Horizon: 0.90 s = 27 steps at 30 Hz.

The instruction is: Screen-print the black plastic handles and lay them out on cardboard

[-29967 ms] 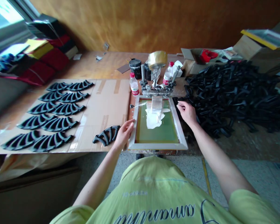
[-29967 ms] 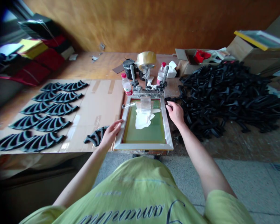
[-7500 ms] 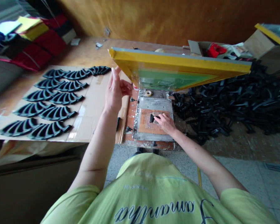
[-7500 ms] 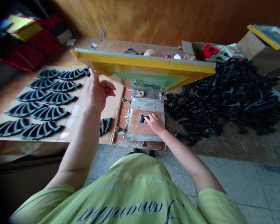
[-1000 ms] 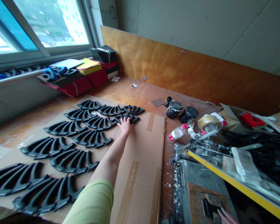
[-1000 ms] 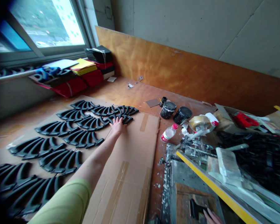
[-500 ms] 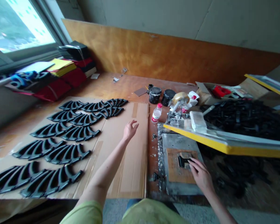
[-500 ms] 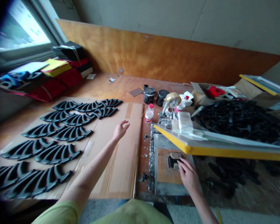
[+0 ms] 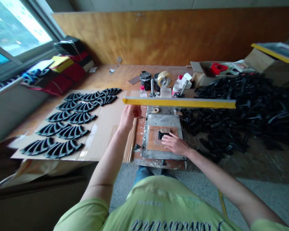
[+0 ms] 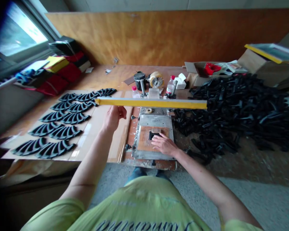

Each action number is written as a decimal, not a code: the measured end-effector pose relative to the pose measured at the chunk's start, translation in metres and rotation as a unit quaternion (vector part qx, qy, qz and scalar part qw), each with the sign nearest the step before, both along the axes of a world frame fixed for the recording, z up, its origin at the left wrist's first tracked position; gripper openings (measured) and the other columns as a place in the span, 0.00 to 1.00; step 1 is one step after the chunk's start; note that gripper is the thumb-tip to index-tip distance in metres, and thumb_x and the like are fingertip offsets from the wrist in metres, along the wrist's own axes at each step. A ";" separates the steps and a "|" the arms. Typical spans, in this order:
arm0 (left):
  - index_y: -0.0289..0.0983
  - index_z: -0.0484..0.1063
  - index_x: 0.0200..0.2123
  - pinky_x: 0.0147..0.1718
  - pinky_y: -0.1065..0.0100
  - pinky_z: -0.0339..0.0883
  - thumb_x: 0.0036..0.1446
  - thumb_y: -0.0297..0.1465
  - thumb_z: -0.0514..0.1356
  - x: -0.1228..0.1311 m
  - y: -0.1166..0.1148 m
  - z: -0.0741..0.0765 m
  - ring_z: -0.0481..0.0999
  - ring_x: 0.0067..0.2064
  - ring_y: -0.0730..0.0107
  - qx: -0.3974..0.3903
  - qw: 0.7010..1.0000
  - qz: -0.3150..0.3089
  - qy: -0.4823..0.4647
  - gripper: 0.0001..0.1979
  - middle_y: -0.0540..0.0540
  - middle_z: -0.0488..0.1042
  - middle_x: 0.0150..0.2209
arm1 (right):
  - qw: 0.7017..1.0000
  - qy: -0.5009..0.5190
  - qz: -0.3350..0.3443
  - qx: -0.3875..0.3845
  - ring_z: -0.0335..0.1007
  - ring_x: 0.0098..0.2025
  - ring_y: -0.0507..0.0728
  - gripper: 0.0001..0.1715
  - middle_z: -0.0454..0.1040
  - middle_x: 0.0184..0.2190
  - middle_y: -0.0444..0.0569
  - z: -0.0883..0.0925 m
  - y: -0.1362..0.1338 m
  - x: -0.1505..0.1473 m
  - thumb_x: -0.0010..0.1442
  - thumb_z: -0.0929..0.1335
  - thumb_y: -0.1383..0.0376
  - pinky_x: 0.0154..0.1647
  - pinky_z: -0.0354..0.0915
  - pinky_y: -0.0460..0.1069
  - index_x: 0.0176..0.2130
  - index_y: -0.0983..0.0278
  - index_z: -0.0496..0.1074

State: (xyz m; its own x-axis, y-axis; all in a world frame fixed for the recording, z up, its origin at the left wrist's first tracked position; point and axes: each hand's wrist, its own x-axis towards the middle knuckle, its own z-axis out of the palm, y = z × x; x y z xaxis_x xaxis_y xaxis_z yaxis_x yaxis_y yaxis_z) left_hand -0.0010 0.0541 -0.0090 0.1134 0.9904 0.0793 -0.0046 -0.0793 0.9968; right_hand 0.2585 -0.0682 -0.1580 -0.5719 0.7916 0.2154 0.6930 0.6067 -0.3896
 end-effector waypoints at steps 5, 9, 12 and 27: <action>0.34 0.77 0.46 0.23 0.74 0.64 0.55 0.54 0.59 -0.018 -0.059 -0.037 0.73 0.27 0.74 -0.123 0.992 -0.009 -0.006 0.30 0.46 0.78 0.32 | 0.950 0.045 -0.305 0.046 0.78 0.35 0.52 0.15 0.81 0.33 0.47 0.039 0.025 0.074 0.66 0.63 0.64 0.36 0.75 0.46 0.40 0.64 0.79; 0.35 0.68 0.61 0.22 0.75 0.62 0.48 0.47 0.68 -0.025 -0.091 -0.095 0.71 0.24 0.74 -0.214 0.977 -0.012 0.016 0.40 0.50 0.76 0.27 | 0.938 0.085 -0.327 0.076 0.75 0.49 0.61 0.21 0.75 0.52 0.58 0.064 0.056 0.063 0.63 0.68 0.65 0.49 0.73 0.54 0.54 0.66 0.74; 0.36 0.61 0.66 0.21 0.75 0.59 0.49 0.44 0.67 -0.022 -0.095 -0.137 0.69 0.23 0.75 -0.220 0.974 0.013 0.043 0.43 0.52 0.74 0.24 | 0.967 0.020 -0.237 0.092 0.62 0.61 0.66 0.34 0.63 0.63 0.60 0.075 0.074 0.021 0.57 0.73 0.64 0.60 0.64 0.60 0.61 0.66 0.66; 0.37 0.71 0.57 0.24 0.74 0.61 0.52 0.47 0.63 -0.028 -0.089 -0.188 0.71 0.27 0.72 -0.198 0.974 0.006 0.113 0.32 0.49 0.76 0.30 | 0.987 -0.161 -0.005 0.001 0.68 0.42 0.58 0.13 0.77 0.38 0.53 0.048 0.008 -0.025 0.62 0.63 0.75 0.41 0.59 0.50 0.39 0.66 0.76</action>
State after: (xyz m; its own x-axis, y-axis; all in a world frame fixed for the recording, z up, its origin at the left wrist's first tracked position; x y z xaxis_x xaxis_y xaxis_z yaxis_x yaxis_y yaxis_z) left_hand -0.0288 -0.0344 -0.1974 0.0711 0.9398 -0.3342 0.2165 0.3125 0.9249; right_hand 0.2331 -0.0599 -0.1103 -0.6031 0.7973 0.0257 0.7866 0.5998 -0.1468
